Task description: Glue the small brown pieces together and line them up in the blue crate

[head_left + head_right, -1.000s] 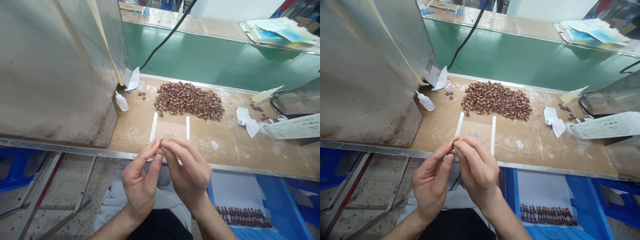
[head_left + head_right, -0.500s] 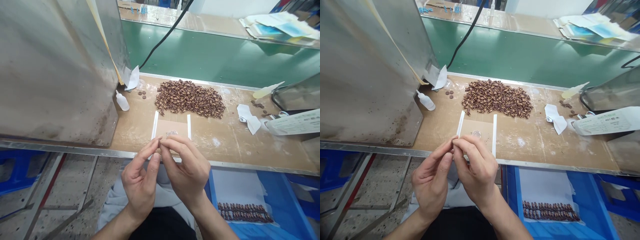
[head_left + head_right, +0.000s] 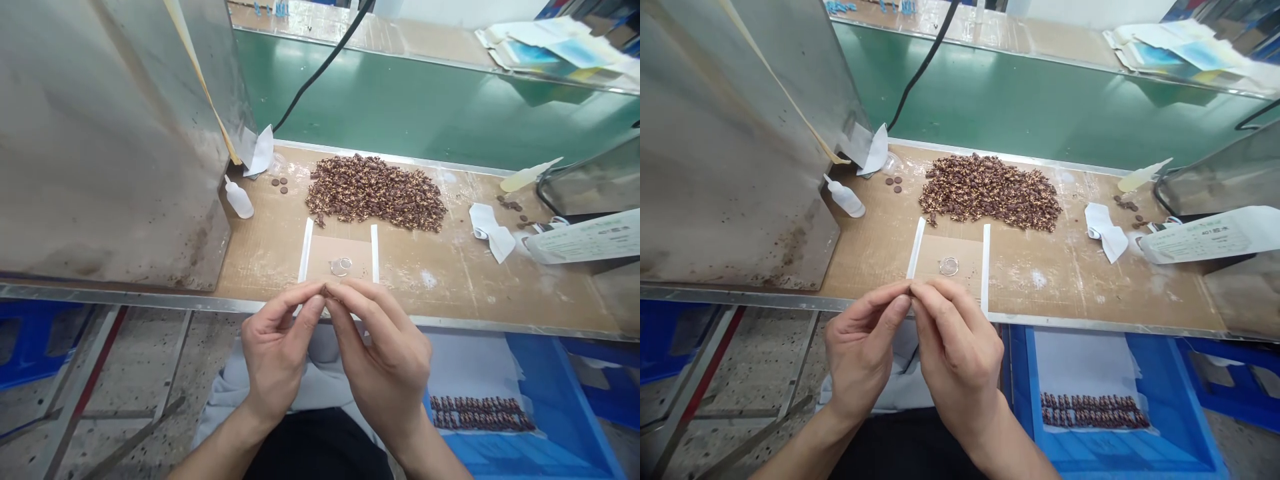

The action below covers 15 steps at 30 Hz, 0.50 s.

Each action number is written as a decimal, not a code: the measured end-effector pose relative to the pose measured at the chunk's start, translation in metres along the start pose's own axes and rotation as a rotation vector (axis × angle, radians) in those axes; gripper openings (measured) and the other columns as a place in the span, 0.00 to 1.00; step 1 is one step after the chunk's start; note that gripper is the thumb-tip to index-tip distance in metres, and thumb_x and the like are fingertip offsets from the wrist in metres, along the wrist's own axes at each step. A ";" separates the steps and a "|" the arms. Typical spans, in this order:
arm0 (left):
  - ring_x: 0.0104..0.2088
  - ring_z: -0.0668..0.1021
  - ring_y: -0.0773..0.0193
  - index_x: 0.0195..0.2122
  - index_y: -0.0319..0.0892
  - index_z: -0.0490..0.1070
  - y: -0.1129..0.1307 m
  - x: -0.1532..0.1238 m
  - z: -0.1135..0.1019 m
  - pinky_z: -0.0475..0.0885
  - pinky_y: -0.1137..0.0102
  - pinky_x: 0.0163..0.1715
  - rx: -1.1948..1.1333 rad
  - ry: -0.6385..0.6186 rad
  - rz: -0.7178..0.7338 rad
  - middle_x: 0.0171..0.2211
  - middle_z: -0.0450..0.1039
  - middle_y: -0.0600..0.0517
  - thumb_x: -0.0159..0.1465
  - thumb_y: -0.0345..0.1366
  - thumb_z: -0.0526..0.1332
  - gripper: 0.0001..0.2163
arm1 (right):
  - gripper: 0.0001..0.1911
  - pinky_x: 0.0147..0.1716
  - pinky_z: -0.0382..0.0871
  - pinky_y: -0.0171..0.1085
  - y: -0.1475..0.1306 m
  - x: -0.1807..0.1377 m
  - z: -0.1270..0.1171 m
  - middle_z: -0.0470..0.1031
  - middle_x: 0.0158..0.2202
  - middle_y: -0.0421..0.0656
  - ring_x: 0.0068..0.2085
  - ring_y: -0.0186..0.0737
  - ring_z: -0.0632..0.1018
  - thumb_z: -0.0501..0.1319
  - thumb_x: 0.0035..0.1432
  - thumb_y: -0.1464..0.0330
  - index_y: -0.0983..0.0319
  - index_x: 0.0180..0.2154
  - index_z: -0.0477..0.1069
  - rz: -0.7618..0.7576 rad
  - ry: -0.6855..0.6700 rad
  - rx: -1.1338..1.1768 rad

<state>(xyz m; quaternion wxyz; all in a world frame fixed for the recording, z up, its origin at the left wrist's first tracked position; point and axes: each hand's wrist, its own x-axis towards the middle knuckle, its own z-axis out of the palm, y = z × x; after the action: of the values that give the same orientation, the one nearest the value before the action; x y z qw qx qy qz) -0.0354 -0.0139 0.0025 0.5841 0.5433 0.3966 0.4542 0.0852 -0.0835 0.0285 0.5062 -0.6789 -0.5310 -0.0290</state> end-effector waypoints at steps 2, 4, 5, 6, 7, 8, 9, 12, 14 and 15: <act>0.50 0.94 0.59 0.50 0.58 0.94 0.002 -0.001 0.000 0.90 0.70 0.57 0.021 -0.035 -0.020 0.50 0.94 0.56 0.76 0.38 0.78 0.06 | 0.17 0.60 0.91 0.40 -0.002 -0.004 -0.005 0.90 0.55 0.47 0.54 0.43 0.92 0.70 0.77 0.82 0.60 0.60 0.85 0.007 -0.021 -0.009; 0.49 0.94 0.60 0.49 0.57 0.94 0.004 -0.001 0.001 0.90 0.71 0.56 0.045 -0.058 -0.025 0.49 0.94 0.56 0.75 0.37 0.79 0.06 | 0.19 0.60 0.91 0.39 -0.003 -0.008 -0.008 0.89 0.56 0.47 0.55 0.42 0.91 0.70 0.76 0.83 0.60 0.61 0.85 0.016 -0.031 -0.016; 0.48 0.94 0.60 0.48 0.56 0.94 0.005 -0.001 0.001 0.89 0.72 0.55 0.053 -0.061 -0.028 0.48 0.94 0.56 0.75 0.37 0.79 0.05 | 0.20 0.60 0.91 0.39 -0.004 -0.009 -0.010 0.89 0.56 0.47 0.55 0.42 0.91 0.69 0.76 0.84 0.61 0.62 0.84 0.015 -0.037 -0.017; 0.47 0.94 0.61 0.48 0.56 0.94 0.006 0.000 0.001 0.89 0.72 0.54 0.059 -0.061 -0.032 0.47 0.95 0.56 0.74 0.37 0.79 0.05 | 0.21 0.60 0.90 0.39 -0.004 -0.011 -0.012 0.89 0.56 0.47 0.55 0.41 0.91 0.69 0.76 0.84 0.61 0.62 0.84 0.016 -0.048 -0.013; 0.46 0.94 0.61 0.47 0.55 0.94 0.007 0.001 0.000 0.89 0.73 0.53 0.060 -0.063 -0.040 0.46 0.94 0.55 0.74 0.38 0.79 0.04 | 0.21 0.60 0.90 0.38 -0.004 -0.012 -0.014 0.89 0.56 0.47 0.55 0.41 0.91 0.69 0.76 0.84 0.61 0.63 0.83 0.021 -0.067 0.003; 0.45 0.94 0.61 0.47 0.53 0.94 0.007 0.001 -0.001 0.89 0.73 0.51 0.058 -0.072 -0.056 0.45 0.94 0.55 0.75 0.39 0.79 0.03 | 0.21 0.60 0.90 0.39 -0.004 -0.014 -0.017 0.89 0.57 0.47 0.55 0.41 0.91 0.70 0.77 0.82 0.61 0.64 0.83 0.039 -0.092 0.031; 0.44 0.94 0.61 0.47 0.52 0.94 0.007 0.002 -0.003 0.89 0.73 0.50 0.052 -0.094 -0.090 0.44 0.94 0.54 0.75 0.40 0.79 0.03 | 0.21 0.59 0.90 0.39 -0.003 -0.015 -0.020 0.88 0.57 0.47 0.54 0.41 0.91 0.71 0.77 0.81 0.60 0.65 0.83 0.073 -0.116 0.070; 0.42 0.92 0.62 0.46 0.49 0.94 0.006 0.001 -0.010 0.88 0.75 0.47 0.004 -0.204 -0.253 0.43 0.94 0.52 0.75 0.42 0.80 0.05 | 0.17 0.53 0.90 0.38 0.003 -0.018 -0.030 0.88 0.55 0.44 0.49 0.39 0.90 0.71 0.79 0.75 0.56 0.63 0.84 0.257 -0.141 0.186; 0.40 0.91 0.64 0.46 0.49 0.94 0.005 -0.001 -0.015 0.88 0.76 0.45 -0.042 -0.266 -0.350 0.42 0.93 0.52 0.74 0.42 0.80 0.05 | 0.13 0.50 0.89 0.38 0.008 -0.018 -0.035 0.89 0.52 0.41 0.47 0.39 0.90 0.71 0.80 0.74 0.54 0.58 0.86 0.365 -0.169 0.249; 0.39 0.91 0.65 0.46 0.49 0.94 0.004 -0.002 -0.017 0.87 0.76 0.44 -0.066 -0.285 -0.382 0.41 0.92 0.52 0.74 0.42 0.81 0.05 | 0.11 0.49 0.88 0.38 0.010 -0.017 -0.037 0.89 0.50 0.40 0.47 0.39 0.90 0.71 0.79 0.74 0.53 0.55 0.87 0.401 -0.200 0.289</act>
<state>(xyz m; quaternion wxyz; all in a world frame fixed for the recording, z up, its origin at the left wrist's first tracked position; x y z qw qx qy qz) -0.0528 -0.0116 0.0049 0.7269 0.4979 0.3906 0.2669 0.1039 -0.1215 0.0299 0.5385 -0.6909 -0.4318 0.2150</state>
